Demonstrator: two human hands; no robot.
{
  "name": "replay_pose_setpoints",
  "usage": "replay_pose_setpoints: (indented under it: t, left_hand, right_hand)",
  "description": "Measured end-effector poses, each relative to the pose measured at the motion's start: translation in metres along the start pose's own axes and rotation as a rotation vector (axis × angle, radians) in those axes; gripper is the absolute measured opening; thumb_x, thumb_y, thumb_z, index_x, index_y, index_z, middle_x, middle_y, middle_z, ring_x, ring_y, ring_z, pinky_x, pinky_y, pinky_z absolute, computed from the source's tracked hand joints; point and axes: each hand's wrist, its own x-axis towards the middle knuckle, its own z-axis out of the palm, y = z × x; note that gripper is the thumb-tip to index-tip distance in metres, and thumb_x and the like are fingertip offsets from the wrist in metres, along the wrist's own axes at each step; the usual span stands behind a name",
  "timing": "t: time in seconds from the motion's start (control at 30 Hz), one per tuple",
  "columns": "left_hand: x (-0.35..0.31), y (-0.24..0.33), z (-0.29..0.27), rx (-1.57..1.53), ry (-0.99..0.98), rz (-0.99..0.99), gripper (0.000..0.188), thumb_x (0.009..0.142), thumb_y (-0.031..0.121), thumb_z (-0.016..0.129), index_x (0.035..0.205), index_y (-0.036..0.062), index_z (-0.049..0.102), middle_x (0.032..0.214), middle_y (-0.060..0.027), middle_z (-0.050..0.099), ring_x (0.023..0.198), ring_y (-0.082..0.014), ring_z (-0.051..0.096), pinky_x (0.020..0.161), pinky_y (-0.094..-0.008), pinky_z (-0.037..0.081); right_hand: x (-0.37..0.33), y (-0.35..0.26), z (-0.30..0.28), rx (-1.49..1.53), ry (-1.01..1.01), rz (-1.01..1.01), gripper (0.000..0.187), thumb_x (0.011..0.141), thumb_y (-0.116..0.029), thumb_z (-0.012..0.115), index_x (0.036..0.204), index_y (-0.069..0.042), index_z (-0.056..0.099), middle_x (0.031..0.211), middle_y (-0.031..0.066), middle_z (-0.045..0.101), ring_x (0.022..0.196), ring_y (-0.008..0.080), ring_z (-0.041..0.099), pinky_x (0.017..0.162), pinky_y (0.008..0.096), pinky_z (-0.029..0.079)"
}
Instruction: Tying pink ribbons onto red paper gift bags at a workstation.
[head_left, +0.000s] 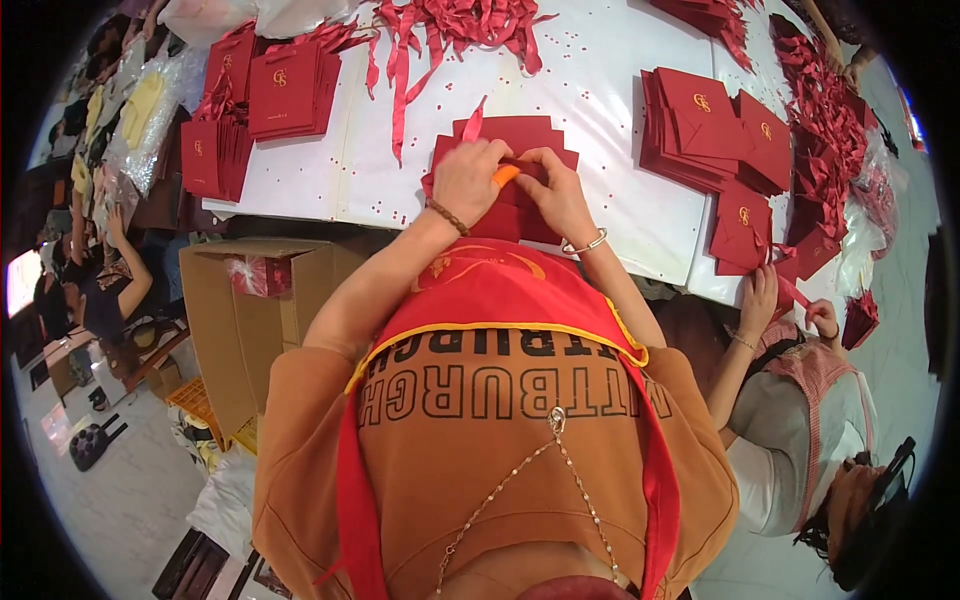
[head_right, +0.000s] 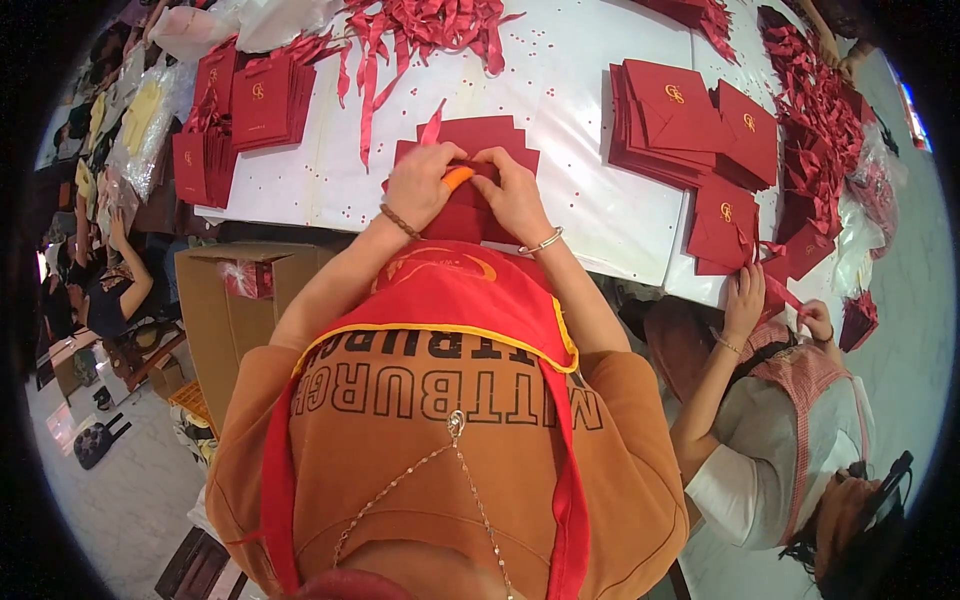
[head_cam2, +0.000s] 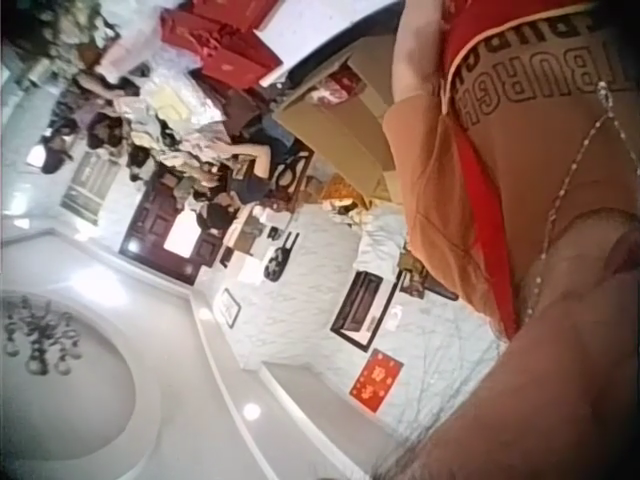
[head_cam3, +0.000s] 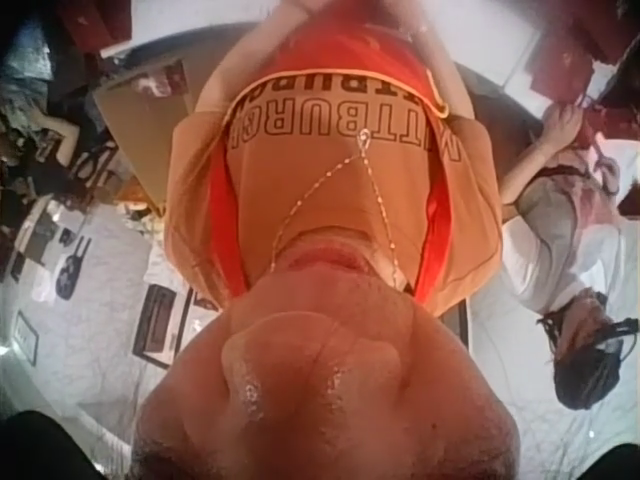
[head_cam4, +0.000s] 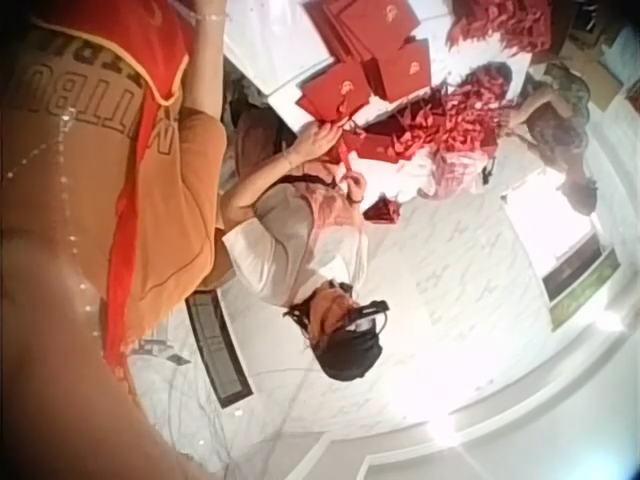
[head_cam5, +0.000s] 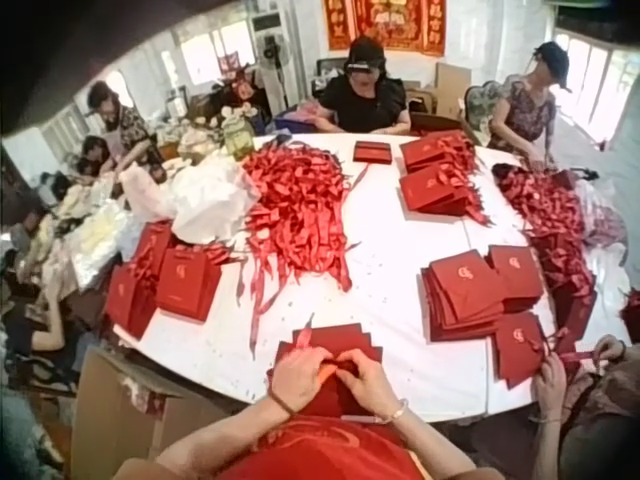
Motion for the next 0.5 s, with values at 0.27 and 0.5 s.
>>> replay_pose_setpoints:
  t: [0.27,0.5]
  left_hand:
    - [0.078,-0.014,-0.041,0.116,-0.953,-0.058,0.028,0.076,0.027,0.055,0.081,0.0009,0.064,0.067,-0.0108,0.061,0.063,-0.0180,0.055,0.060,-0.0299,0.042]
    - [0.067,-0.019,-0.024,0.053,-0.713,-0.008,0.024,0.073,0.023,0.055,0.077,0.0009,0.064,0.065,-0.0088,0.061,0.062,-0.0168,0.056,0.060,-0.0304,0.044]
  right_hand:
    - [-0.001,0.000,0.012,-0.004,0.037,-0.212,0.022,0.075,-0.007,0.064,0.094,-0.002,0.055,0.082,0.0127,0.059,0.069,0.0254,0.056,0.063,0.0310,0.045]
    - [0.000,0.004,0.009,0.030,0.013,-0.104,0.021,0.074,-0.007,0.064,0.093,-0.002,0.056,0.083,0.0135,0.059,0.070,0.0268,0.057,0.063,0.0315,0.045]
